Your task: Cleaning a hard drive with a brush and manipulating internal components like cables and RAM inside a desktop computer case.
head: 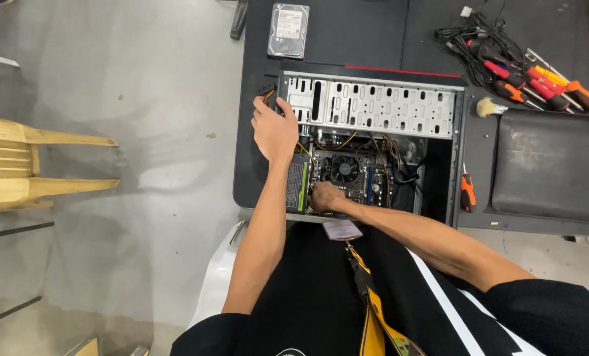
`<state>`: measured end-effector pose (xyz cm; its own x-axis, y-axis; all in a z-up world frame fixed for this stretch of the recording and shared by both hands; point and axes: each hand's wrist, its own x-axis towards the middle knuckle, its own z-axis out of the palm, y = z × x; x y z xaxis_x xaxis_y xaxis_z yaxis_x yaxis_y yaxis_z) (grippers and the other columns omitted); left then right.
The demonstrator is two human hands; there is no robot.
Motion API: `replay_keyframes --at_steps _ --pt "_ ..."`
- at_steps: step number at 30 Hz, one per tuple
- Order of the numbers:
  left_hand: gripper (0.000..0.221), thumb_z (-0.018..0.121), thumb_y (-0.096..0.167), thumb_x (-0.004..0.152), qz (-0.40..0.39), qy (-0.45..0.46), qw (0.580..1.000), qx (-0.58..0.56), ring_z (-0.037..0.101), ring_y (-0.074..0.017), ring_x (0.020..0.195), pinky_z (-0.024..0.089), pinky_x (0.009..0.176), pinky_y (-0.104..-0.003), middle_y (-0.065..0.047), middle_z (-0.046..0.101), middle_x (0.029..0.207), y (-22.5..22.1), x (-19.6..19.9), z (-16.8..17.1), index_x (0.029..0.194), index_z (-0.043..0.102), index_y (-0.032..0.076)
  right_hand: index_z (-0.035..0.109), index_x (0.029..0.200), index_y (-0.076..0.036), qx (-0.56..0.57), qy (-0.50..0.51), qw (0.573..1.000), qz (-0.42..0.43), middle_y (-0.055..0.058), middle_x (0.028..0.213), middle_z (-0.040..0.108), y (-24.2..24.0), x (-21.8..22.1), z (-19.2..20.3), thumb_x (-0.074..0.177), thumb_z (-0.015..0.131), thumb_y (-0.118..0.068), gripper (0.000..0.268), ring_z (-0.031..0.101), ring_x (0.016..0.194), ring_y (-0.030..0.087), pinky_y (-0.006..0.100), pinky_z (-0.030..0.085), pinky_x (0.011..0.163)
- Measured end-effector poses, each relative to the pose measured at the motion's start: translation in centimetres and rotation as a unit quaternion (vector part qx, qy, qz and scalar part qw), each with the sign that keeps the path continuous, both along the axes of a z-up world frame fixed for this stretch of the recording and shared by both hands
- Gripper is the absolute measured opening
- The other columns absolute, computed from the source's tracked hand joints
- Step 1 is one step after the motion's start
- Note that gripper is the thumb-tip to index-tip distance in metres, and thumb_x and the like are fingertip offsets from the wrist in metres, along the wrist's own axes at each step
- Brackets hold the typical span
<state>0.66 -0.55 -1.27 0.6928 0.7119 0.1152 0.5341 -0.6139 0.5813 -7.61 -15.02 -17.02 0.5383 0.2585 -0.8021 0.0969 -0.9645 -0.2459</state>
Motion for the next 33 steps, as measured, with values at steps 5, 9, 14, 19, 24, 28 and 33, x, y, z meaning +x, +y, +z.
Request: replay_keyframes --at_steps 5,9,14,19,24,28,33 --pt "0.039 0.047 0.032 0.104 0.009 0.012 1.0 0.0 0.073 -0.0279 0.079 0.063 0.052 -0.035 -0.019 0.068 0.089 -0.2 -0.5 0.2 0.125 0.053 0.0 0.08 0.099 -0.002 -0.014 -0.01 0.999 0.039 0.02 0.093 0.078 -0.5 -0.8 -2.4 0.083 0.071 -0.024 0.029 0.076 0.094 0.041 0.053 0.06 0.075" --pt "0.038 0.049 0.03 0.103 0.014 -0.016 1.0 0.02 0.073 -0.0284 0.078 0.064 0.056 -0.036 -0.019 0.067 0.086 -0.4 -0.3 0.3 0.123 0.053 -0.002 0.081 0.088 -0.003 0.058 -0.077 0.99 0.107 0.02 0.087 0.079 -0.6 -0.4 1.8 0.083 0.068 -0.012 0.017 0.077 0.089 0.041 0.051 0.063 0.074" --pt "0.037 0.05 0.03 0.102 0.014 -0.018 0.999 0.03 0.073 -0.0295 0.077 0.064 0.058 -0.037 -0.018 0.067 0.085 -0.7 -0.2 0.5 0.121 0.054 -0.002 0.074 0.073 -0.012 0.124 -0.176 0.934 0.287 0.014 0.073 0.077 -3.3 0.6 -6.4 0.084 0.063 -0.01 0.016 0.077 0.069 0.031 0.042 0.06 0.053" --pt "0.038 0.049 0.029 0.102 0.012 -0.011 0.999 0.044 0.073 -0.0288 0.077 0.064 0.058 -0.036 -0.016 0.066 0.084 -0.4 -0.2 -0.1 0.122 0.054 -0.002 0.075 0.098 0.007 0.138 -0.514 0.821 0.208 0.029 0.083 0.073 -3.2 -5.5 -8.2 0.092 0.042 0.001 0.034 0.072 0.089 0.042 0.042 0.064 0.073" --pt "0.039 0.049 0.031 0.102 0.012 -0.002 0.999 0.046 0.073 -0.0282 0.079 0.064 0.06 -0.036 -0.015 0.066 0.085 -0.5 -0.3 0.0 0.124 0.054 -0.001 0.07 0.08 0.001 0.168 -0.408 0.86 0.254 0.022 0.075 0.072 -2.9 -5.7 -7.3 0.09 0.048 -0.003 0.025 0.071 0.079 0.037 0.041 0.061 0.068" --pt "0.037 0.051 0.027 0.102 0.007 -0.025 0.999 0.029 0.073 -0.0337 0.081 0.063 0.059 -0.041 -0.019 0.068 0.086 -0.5 -0.3 1.1 0.124 0.055 -0.003 0.064 0.057 -0.007 0.201 -0.276 0.888 0.307 0.013 0.064 0.071 -2.6 -2.0 -5.2 0.087 0.055 -0.007 0.031 0.07 0.067 0.032 0.04 0.057 0.061" --pt "0.04 0.049 0.03 0.103 0.012 0.007 0.999 0.04 0.072 -0.0277 0.078 0.064 0.059 -0.035 -0.015 0.065 0.085 -0.9 -0.4 0.6 0.126 0.054 -0.002 0.066 0.062 -0.014 0.224 -0.292 0.867 0.337 0.006 0.064 0.071 -3.0 -0.3 -1.1 0.086 0.059 -0.014 0.026 0.072 0.066 0.028 0.039 0.058 0.057"
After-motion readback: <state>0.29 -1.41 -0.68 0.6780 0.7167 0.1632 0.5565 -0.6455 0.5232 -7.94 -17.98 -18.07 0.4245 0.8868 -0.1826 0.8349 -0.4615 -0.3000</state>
